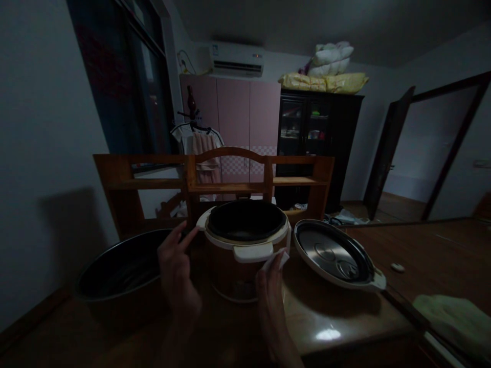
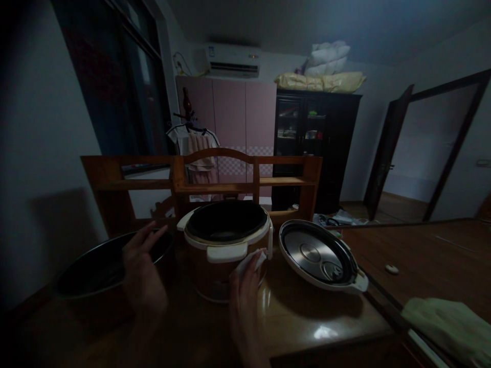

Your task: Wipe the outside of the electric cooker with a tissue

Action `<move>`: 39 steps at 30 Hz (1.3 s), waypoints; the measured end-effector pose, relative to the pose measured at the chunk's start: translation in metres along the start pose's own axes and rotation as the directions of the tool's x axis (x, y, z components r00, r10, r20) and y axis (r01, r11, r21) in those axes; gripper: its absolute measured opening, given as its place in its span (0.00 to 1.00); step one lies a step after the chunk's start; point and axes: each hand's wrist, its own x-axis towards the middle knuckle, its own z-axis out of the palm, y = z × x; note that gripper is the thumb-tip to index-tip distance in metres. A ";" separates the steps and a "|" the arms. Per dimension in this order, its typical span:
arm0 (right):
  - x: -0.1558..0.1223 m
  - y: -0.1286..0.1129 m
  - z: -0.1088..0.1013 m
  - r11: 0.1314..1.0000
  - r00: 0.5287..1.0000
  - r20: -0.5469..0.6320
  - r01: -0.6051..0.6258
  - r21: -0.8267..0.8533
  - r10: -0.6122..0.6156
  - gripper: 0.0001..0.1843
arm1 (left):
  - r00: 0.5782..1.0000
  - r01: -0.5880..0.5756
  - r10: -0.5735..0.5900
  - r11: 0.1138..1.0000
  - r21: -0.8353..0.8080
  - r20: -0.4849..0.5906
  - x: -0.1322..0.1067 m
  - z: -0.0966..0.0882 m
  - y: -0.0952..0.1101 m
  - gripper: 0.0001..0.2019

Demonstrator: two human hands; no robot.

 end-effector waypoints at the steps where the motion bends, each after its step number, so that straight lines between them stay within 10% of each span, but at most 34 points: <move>1: 0.002 -0.001 -0.002 1.000 1.000 0.002 -0.006 0.006 0.006 0.41 | 1.000 -0.016 0.016 1.000 -0.016 0.019 0.008 0.012 -0.007 0.22; 10: 0.061 0.015 -0.030 0.995 0.999 -0.040 0.028 0.092 -0.025 0.44 | 0.906 -0.304 0.293 0.953 -0.011 0.304 0.019 0.051 -0.084 0.28; 17: 0.067 0.026 -0.036 0.992 0.994 -0.052 0.104 0.072 -0.100 0.40 | 0.914 -0.298 0.302 0.953 -0.055 0.270 0.003 0.050 -0.100 0.30; 27: 0.020 0.045 -0.030 0.987 0.990 -0.015 -0.139 0.076 0.140 0.38 | 0.958 -0.223 0.226 0.974 -0.035 0.179 -0.013 0.057 -0.120 0.37; 39: 0.079 0.017 -0.046 0.975 0.995 -0.092 -0.017 0.222 0.038 0.39 | 0.978 -0.152 0.160 0.986 -0.065 0.137 -0.029 0.067 -0.116 0.38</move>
